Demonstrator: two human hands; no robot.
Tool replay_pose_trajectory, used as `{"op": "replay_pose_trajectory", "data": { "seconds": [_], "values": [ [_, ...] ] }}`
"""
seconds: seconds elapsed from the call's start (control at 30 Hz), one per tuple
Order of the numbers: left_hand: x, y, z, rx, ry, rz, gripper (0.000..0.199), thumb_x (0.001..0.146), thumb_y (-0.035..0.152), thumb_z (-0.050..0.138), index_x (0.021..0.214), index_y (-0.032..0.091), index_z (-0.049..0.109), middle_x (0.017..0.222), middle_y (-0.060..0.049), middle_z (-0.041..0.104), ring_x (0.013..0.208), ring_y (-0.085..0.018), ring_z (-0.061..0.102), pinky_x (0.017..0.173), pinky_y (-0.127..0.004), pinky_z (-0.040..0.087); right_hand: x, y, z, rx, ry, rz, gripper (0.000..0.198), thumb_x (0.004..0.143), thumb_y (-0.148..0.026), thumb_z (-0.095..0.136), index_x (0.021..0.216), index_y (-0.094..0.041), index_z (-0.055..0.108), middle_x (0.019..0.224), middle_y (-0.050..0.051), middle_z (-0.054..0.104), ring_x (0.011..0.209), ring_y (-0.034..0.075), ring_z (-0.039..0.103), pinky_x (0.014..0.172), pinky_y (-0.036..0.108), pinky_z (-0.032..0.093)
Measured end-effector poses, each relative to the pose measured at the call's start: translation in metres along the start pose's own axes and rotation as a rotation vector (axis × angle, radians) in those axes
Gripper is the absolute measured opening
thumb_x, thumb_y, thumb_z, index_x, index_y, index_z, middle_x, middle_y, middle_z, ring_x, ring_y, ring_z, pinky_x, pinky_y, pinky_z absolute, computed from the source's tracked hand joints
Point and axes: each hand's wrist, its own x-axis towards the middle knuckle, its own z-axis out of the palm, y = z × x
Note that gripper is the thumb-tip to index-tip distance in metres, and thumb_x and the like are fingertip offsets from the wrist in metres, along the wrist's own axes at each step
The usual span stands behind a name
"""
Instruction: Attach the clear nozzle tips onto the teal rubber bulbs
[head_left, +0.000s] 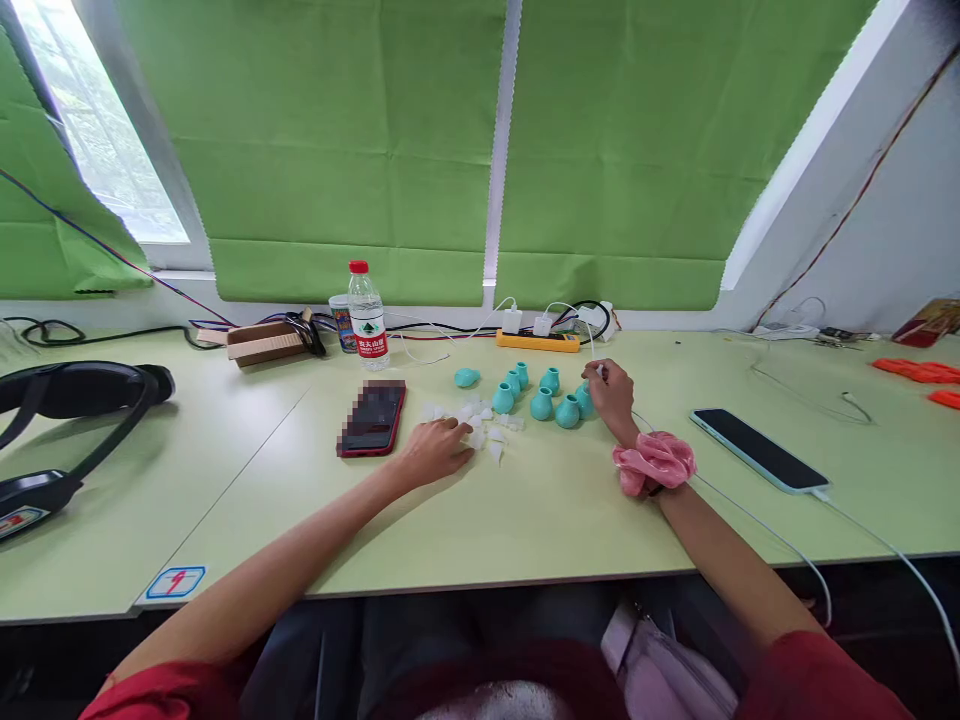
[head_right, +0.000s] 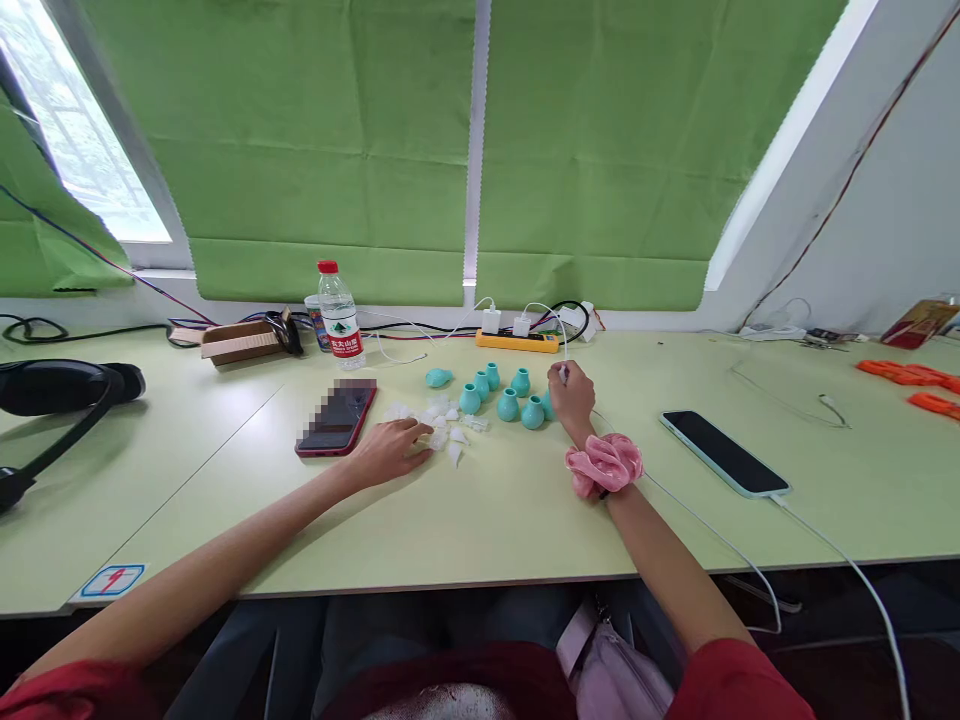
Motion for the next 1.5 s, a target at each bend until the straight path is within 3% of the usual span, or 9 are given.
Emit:
{"op": "replay_pose_trajectory", "data": {
  "seconds": [0.17, 0.3, 0.43, 0.53, 0.63, 0.73, 0.87, 1.3, 1.5],
  "values": [
    [-0.001, 0.002, 0.002, 0.010, 0.011, 0.071, 0.033, 0.082, 0.034, 0.034, 0.114, 0.026, 0.042, 0.085, -0.005, 0.055, 0.076, -0.017, 0.054, 0.060, -0.025, 0.038, -0.003, -0.001, 0.003, 0.084, -0.039, -0.068, 0.025, 0.071, -0.032, 0.035, 0.081, -0.019, 0.053, 0.071, 0.003, 0.059, 0.067, 0.016, 0.050, 0.062, 0.027, 0.035],
    [0.000, 0.001, 0.003, -0.041, 0.044, 0.088, 0.028, 0.083, 0.033, 0.035, 0.106, 0.023, 0.048, 0.084, -0.005, 0.055, 0.079, -0.017, 0.052, 0.061, -0.024, 0.038, -0.008, -0.009, 0.000, 0.004, 0.221, -0.194, 0.027, 0.068, -0.033, 0.044, 0.089, -0.018, 0.050, 0.090, 0.007, 0.053, 0.082, 0.021, 0.048, 0.069, 0.035, 0.036],
    [0.000, 0.003, 0.002, -0.078, 0.063, 0.088, 0.025, 0.080, 0.036, 0.040, 0.097, 0.021, 0.051, 0.082, -0.004, 0.056, 0.077, -0.017, 0.052, 0.061, -0.024, 0.038, -0.021, -0.021, -0.004, 0.026, 0.431, -0.524, 0.027, 0.067, -0.028, 0.048, 0.091, -0.016, 0.048, 0.101, 0.011, 0.045, 0.100, 0.025, 0.039, 0.082, 0.042, 0.031],
    [0.000, 0.005, 0.001, -0.084, 0.060, 0.087, 0.024, 0.078, 0.038, 0.043, 0.092, 0.020, 0.052, 0.082, -0.004, 0.057, 0.077, -0.017, 0.052, 0.061, -0.025, 0.038, -0.042, -0.032, -0.001, 0.093, 0.287, -0.764, 0.019, 0.070, -0.024, 0.048, 0.088, -0.017, 0.049, 0.094, 0.010, 0.047, 0.097, 0.023, 0.042, 0.080, 0.040, 0.034],
    [-0.001, 0.006, 0.001, -0.095, 0.069, 0.053, 0.022, 0.078, 0.033, 0.042, 0.093, 0.019, 0.050, 0.083, -0.004, 0.058, 0.077, -0.017, 0.053, 0.061, -0.025, 0.039, -0.068, -0.043, 0.008, 0.083, -0.128, -0.936, 0.013, 0.074, -0.020, 0.045, 0.085, -0.018, 0.051, 0.082, 0.007, 0.051, 0.085, 0.019, 0.048, 0.073, 0.034, 0.040],
    [-0.001, 0.007, 0.001, -0.124, 0.098, 0.025, 0.027, 0.080, 0.030, 0.040, 0.103, 0.018, 0.045, 0.082, -0.005, 0.058, 0.077, -0.017, 0.054, 0.064, -0.026, 0.039, -0.090, -0.053, 0.016, 0.017, -0.447, -0.938, 0.024, 0.074, -0.023, 0.046, 0.097, -0.017, 0.052, 0.090, 0.008, 0.051, 0.085, 0.019, 0.049, 0.071, 0.032, 0.042],
    [-0.002, 0.008, 0.002, -0.140, 0.090, 0.071, 0.025, 0.081, 0.026, 0.036, 0.102, 0.017, 0.046, 0.081, -0.006, 0.058, 0.077, -0.017, 0.054, 0.066, -0.027, 0.040, -0.099, -0.055, 0.019, -0.028, -0.664, -0.855, 0.030, 0.077, -0.029, 0.045, 0.105, -0.019, 0.050, 0.093, 0.007, 0.053, 0.081, 0.017, 0.051, 0.070, 0.031, 0.042],
    [0.000, 0.004, 0.007, -0.132, 0.120, 0.078, 0.027, 0.079, 0.027, 0.041, 0.101, 0.018, 0.053, 0.082, -0.006, 0.058, 0.081, -0.018, 0.051, 0.068, -0.027, 0.041, -0.095, -0.047, 0.027, -0.054, -0.627, -0.738, 0.018, 0.078, -0.028, 0.044, 0.084, -0.017, 0.055, 0.081, 0.004, 0.055, 0.070, 0.014, 0.050, 0.064, 0.027, 0.040],
    [0.000, 0.006, 0.005, -0.139, 0.113, 0.038, 0.027, 0.081, 0.026, 0.037, 0.100, 0.016, 0.053, 0.082, -0.007, 0.059, 0.078, -0.017, 0.054, 0.068, -0.027, 0.041, -0.098, -0.046, 0.034, -0.029, -0.594, -0.817, 0.025, 0.080, -0.026, 0.041, 0.099, -0.018, 0.054, 0.092, 0.008, 0.048, 0.088, 0.018, 0.045, 0.079, 0.033, 0.038]
  ]
}}
